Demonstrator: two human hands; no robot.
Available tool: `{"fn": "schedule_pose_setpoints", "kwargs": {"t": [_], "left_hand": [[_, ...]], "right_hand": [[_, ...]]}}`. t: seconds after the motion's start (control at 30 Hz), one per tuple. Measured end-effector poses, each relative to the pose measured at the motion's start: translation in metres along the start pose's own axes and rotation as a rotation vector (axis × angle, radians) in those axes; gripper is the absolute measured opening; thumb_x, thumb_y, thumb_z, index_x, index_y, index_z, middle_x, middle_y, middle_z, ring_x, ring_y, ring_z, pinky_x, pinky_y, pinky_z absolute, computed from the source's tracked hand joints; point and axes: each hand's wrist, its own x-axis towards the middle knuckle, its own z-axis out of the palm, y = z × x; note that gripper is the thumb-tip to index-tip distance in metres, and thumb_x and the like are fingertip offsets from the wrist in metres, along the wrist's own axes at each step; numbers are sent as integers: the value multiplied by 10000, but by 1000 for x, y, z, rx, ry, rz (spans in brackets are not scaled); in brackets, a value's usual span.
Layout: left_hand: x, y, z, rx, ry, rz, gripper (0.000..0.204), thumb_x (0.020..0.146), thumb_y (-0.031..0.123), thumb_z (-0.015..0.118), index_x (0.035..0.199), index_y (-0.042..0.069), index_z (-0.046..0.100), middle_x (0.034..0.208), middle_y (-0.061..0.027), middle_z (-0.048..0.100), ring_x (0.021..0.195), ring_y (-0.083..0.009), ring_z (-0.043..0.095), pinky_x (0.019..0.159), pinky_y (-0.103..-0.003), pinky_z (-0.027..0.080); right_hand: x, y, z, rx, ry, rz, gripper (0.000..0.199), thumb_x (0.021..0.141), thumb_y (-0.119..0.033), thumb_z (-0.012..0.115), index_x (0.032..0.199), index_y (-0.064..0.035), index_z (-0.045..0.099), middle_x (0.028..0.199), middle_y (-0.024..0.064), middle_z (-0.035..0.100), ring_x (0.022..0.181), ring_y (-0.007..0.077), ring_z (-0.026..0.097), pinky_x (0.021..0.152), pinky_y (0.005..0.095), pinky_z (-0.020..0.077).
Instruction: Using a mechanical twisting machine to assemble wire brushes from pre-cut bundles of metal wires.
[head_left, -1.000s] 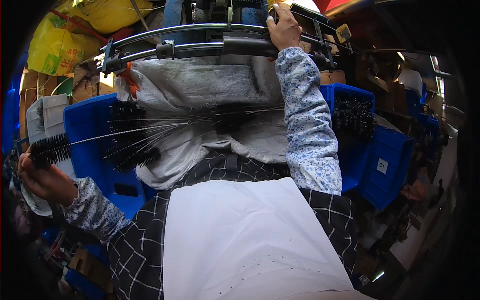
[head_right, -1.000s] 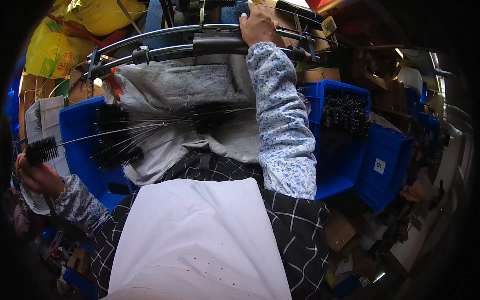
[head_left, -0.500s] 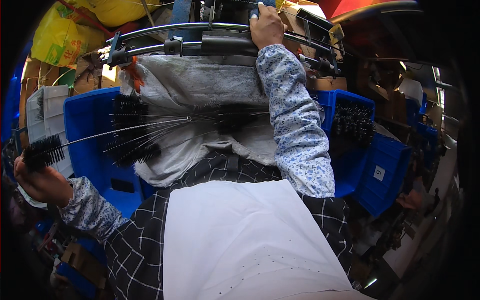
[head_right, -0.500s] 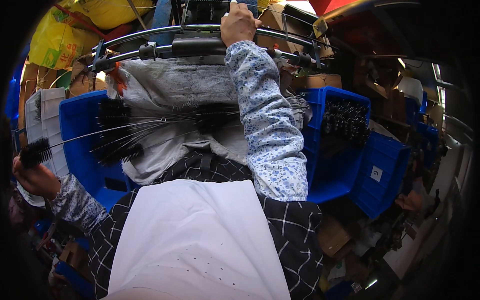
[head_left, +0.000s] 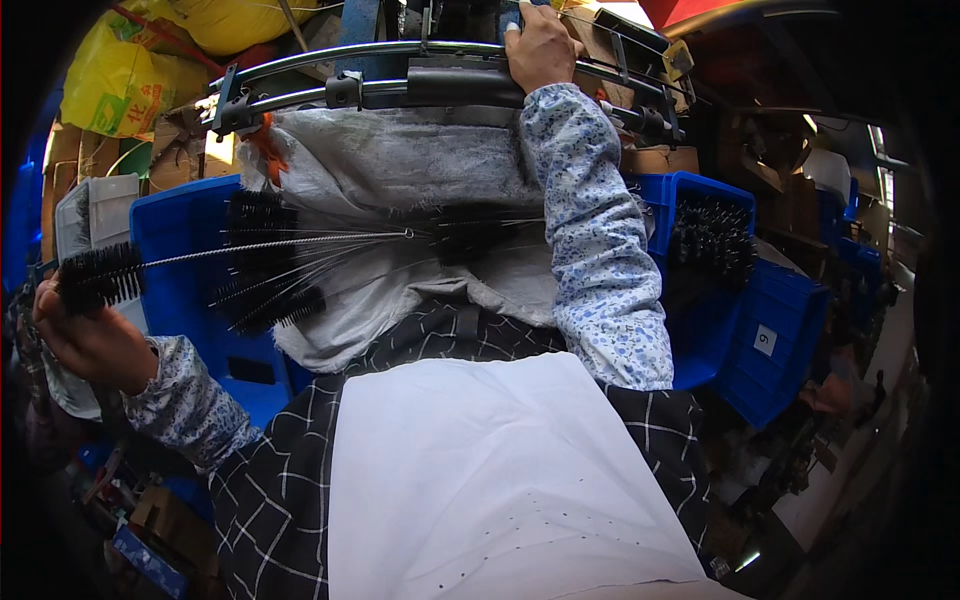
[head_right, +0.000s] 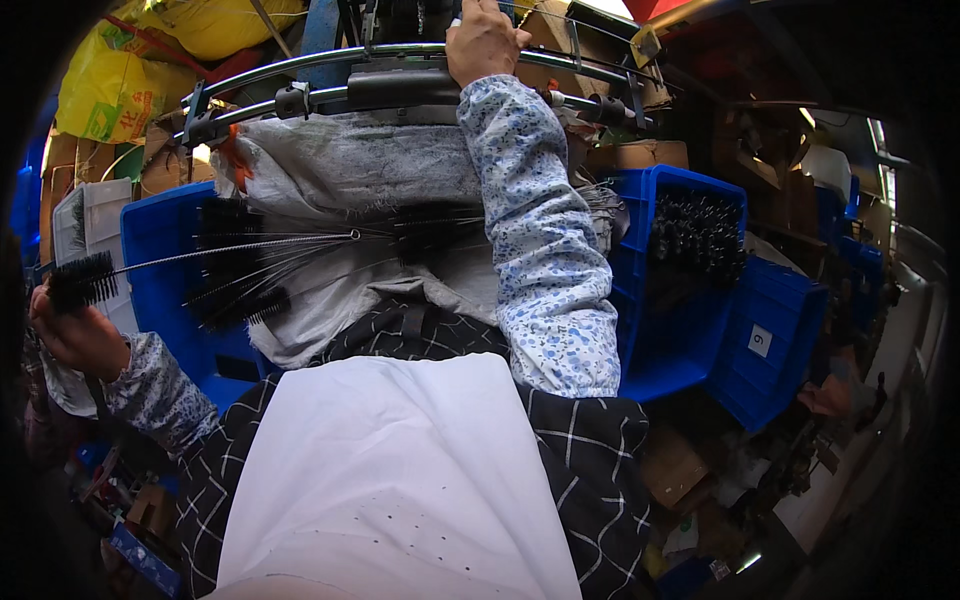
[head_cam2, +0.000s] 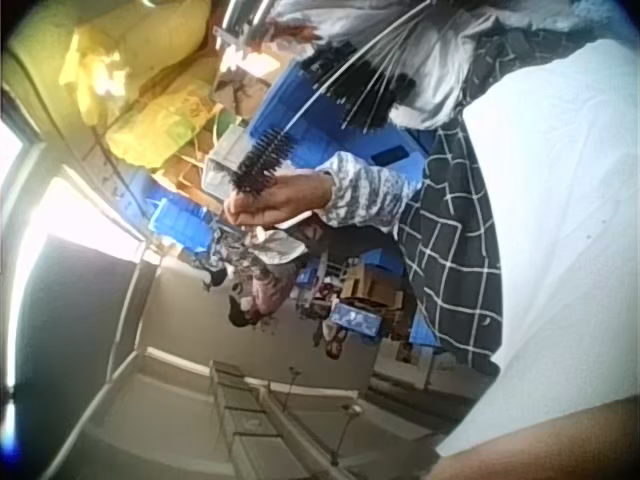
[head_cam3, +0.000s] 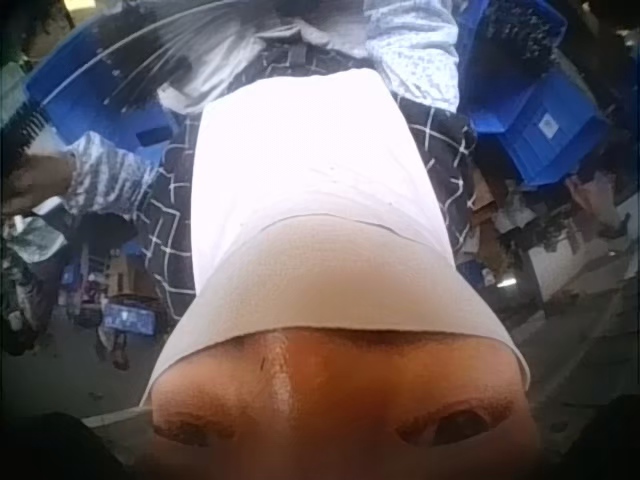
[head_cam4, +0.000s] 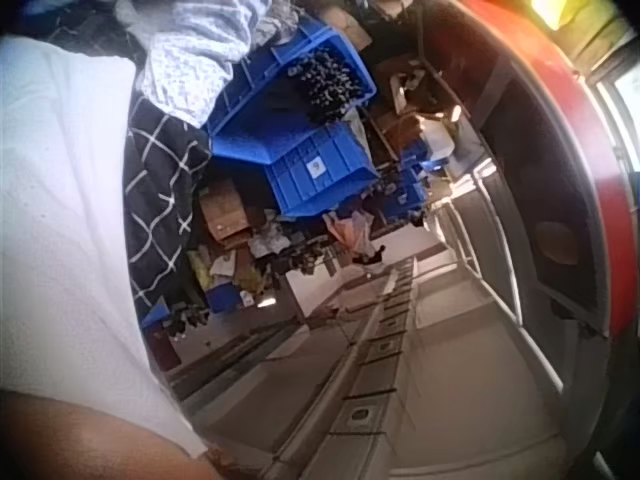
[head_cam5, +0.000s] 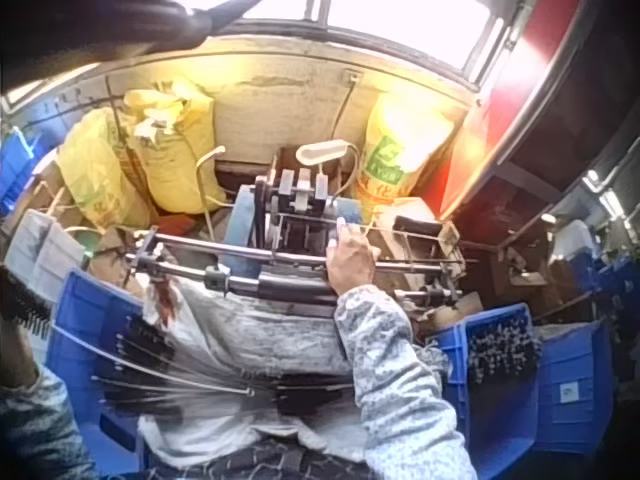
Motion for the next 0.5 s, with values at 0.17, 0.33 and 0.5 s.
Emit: {"fn": "schedule_pose_setpoints", "kwargs": {"t": [0.17, 0.33, 0.5], "left_hand": [[-2, -15, -9, -81, 34, -98, 134, 825, 38, 465, 937, -30, 491, 917, -104, 520, 823, -167, 519, 743, -259, 454], [-13, 4, 27, -121, 13, -299, 184, 854, 162, 451, 927, 3, 509, 859, -64, 529, 790, -114, 520, 670, -210, 445], [-23, 14, 61, -555, -210, -441, 183, 853, 170, 460, 925, 8, 501, 837, -51, 547, 737, -90, 550, 627, -193, 478]], "right_hand": [[2, 54, -7, 128, 101, -127, 319, 752, -153, 475, 1062, -91, 523, 1024, 97, 534, 971, 282, 475, 803, 436, 350], [40, 94, -10, -225, -72, 2, 324, 813, -374, 395, 1051, -218, 549, 1044, 106, 542, 961, 297, 501, 821, 375, 386], [50, 131, -34, -98, -363, -134, 290, 828, -317, 446, 1058, -165, 535, 1000, 117, 560, 927, 261, 529, 784, 325, 405]]}}
